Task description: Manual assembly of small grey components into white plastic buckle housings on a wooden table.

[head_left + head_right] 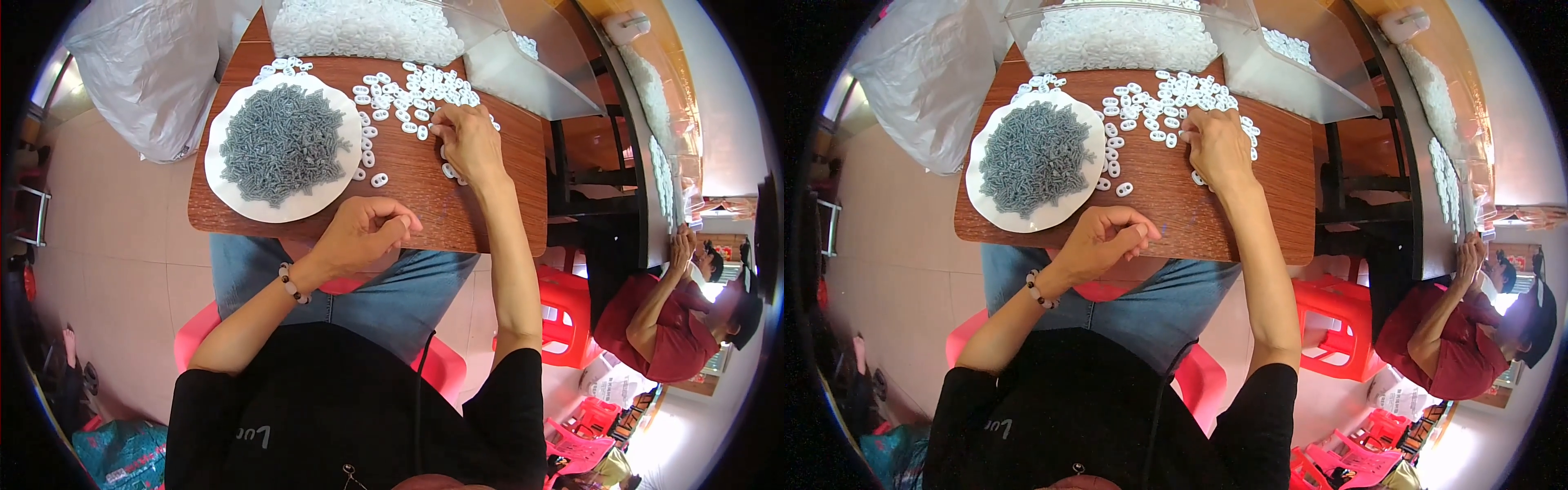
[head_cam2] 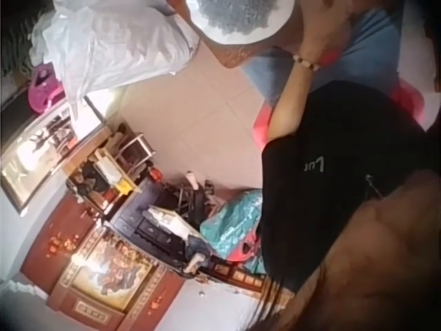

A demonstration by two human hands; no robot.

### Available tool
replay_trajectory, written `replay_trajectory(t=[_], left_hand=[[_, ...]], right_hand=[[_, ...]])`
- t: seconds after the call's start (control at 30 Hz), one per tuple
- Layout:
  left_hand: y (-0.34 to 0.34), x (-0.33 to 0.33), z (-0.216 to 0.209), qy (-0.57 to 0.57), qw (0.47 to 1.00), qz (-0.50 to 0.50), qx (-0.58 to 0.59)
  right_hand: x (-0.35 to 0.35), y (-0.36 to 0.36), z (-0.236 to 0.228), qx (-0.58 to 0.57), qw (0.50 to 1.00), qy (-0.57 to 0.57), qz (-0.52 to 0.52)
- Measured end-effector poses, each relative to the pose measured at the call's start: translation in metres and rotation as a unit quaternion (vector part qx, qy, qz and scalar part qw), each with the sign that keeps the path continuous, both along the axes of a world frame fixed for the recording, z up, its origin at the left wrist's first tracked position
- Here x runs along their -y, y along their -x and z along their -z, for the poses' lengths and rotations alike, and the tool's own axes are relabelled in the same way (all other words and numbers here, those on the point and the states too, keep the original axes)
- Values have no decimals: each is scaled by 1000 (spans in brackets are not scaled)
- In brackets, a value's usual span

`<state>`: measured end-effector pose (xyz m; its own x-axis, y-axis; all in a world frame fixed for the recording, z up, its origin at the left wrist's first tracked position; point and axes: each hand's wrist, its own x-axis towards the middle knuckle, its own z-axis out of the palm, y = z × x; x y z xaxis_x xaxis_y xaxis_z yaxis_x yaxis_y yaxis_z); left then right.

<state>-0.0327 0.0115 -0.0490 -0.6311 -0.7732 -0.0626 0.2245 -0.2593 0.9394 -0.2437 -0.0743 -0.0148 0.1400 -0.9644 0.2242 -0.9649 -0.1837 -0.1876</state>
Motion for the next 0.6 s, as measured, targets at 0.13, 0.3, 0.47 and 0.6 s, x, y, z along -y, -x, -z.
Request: replay_trajectory(t=[0.13,0.3,0.47,0.6], left_hand=[[1,0,-1,6,1000,6,-3],[-1,-1,2,15,1000,4,7],[-3,-3,3,-4,1000,-13,11],[-1,-7,-9,25,999,-19,30]], right_hand=[[2,3,-2,-11,1000,25,-7],[0,1,6,24,999,31,-24],[-18,-2,3,90,991,95,-19],[-55,4,-5,130,981,144,8]])
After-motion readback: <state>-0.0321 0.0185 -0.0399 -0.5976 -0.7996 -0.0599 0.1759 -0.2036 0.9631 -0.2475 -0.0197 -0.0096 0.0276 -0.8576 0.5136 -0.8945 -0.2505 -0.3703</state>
